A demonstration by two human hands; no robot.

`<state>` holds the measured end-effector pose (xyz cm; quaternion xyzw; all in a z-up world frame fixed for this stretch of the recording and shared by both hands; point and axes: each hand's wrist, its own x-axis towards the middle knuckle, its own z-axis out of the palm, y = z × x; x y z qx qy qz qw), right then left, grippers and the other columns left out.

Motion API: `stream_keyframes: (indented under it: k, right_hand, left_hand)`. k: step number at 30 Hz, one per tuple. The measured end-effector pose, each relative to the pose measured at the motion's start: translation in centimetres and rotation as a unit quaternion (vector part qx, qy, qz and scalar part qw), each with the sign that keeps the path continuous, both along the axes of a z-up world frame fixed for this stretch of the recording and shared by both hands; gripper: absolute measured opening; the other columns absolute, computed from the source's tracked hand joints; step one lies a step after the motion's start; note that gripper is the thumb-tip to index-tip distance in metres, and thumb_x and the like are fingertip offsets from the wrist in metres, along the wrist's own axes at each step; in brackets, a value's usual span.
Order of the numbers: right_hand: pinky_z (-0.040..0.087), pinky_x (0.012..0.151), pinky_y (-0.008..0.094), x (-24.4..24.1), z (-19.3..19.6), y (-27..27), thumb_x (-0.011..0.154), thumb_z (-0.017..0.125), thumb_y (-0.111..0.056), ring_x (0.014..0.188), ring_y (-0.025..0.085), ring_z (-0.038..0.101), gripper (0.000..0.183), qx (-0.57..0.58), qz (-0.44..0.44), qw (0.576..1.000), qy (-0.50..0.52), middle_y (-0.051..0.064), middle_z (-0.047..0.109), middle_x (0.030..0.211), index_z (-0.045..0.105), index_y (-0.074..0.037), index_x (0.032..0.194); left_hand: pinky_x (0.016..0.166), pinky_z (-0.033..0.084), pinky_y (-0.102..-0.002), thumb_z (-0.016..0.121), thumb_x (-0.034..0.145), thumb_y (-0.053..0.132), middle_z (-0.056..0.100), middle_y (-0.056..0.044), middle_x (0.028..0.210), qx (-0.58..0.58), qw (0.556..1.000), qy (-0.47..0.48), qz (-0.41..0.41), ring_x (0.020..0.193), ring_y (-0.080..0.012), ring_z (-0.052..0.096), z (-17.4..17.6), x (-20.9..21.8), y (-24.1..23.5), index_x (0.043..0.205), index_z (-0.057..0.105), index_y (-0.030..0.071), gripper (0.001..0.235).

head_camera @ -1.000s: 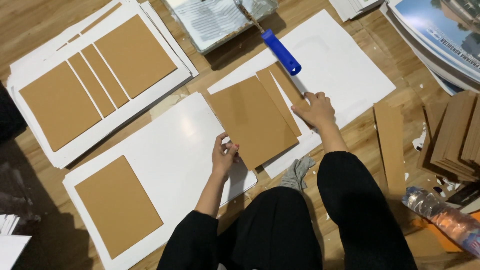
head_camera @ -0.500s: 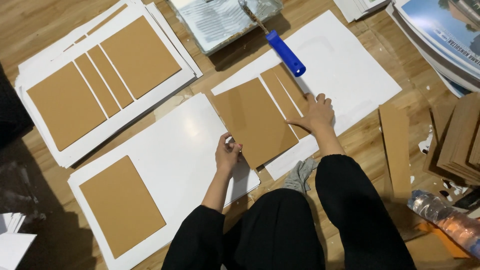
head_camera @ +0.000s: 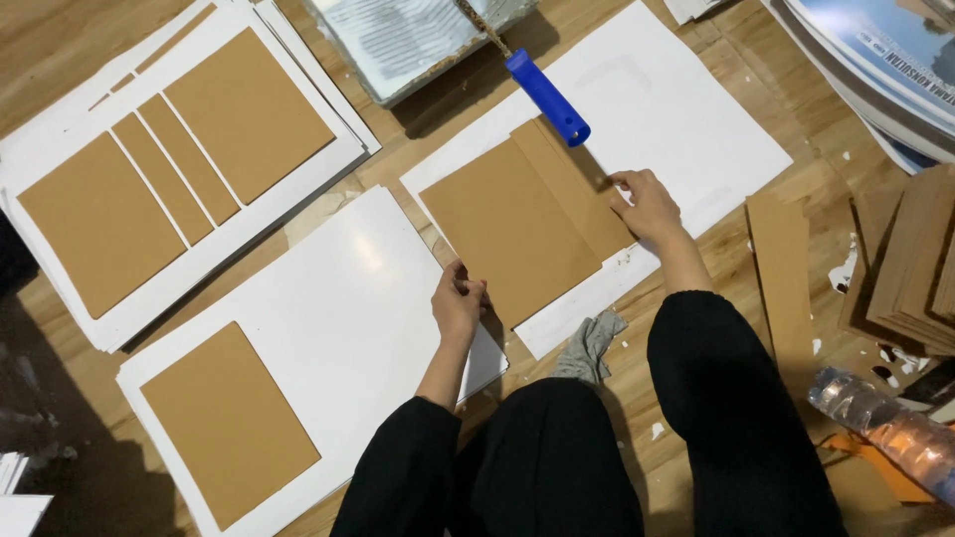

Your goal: Applying glue to cardboard strips using a roller and sticking them onto paper sheets for assembly.

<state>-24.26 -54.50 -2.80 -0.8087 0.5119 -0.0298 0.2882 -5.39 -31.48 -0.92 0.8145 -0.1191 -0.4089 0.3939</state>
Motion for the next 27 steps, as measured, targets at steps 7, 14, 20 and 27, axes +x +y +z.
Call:
stream_keyframes:
  k: [7,14,20,27]
  right_hand:
    - [0.047,0.074,0.041,-0.5,-2.3,-2.2,0.087,0.059,-0.028,0.094,0.023,0.056,0.027,-0.035,-0.020,0.999,-0.025,0.003,0.052,0.100,0.059,-0.022,0.113]
    - [0.043,0.080,0.041,-0.6,-1.5,-1.9,0.082,0.061,-0.014,0.096,0.025,0.053,0.036,-0.007,-0.042,0.997,-0.060,0.006,0.052,0.105,0.057,-0.016,0.118]
    - [0.043,0.081,0.042,-0.8,-1.4,-1.4,0.083,0.060,-0.010,0.097,0.026,0.051,0.036,0.005,-0.053,0.994,-0.093,0.008,0.051,0.105,0.057,-0.014,0.118]
    - [0.043,0.080,0.041,1.3,0.4,-0.9,0.087,0.056,-0.012,0.099,0.029,0.051,0.032,-0.126,0.008,0.992,0.020,0.011,0.050,0.105,0.056,-0.011,0.119]
  left_hand:
    - [0.058,0.057,-0.028,0.066,0.078,0.009,0.063,-0.008,0.080,0.000,1.000,-0.026,-0.016,0.075,-0.0200,0.062,-1.2,-0.7,-1.1,0.120,0.051,0.005,0.045]
    - [0.064,0.052,-0.033,0.064,0.078,0.005,0.060,-0.008,0.078,-0.006,0.997,-0.062,-0.034,0.078,-0.0222,0.061,0.6,-1.5,-1.8,0.123,0.044,0.002,0.050]
    - [0.076,0.051,-0.041,0.067,0.076,0.006,0.055,-0.014,0.090,0.007,0.994,-0.100,-0.047,0.092,-0.0317,0.059,2.6,-2.0,-2.0,0.129,0.031,0.000,0.064]
    - [0.080,0.046,-0.046,0.078,0.064,0.029,0.038,-0.019,0.116,-0.002,0.912,-0.295,-0.286,0.096,-0.0377,0.051,2.6,-5.4,0.0,0.132,0.028,0.006,0.088]
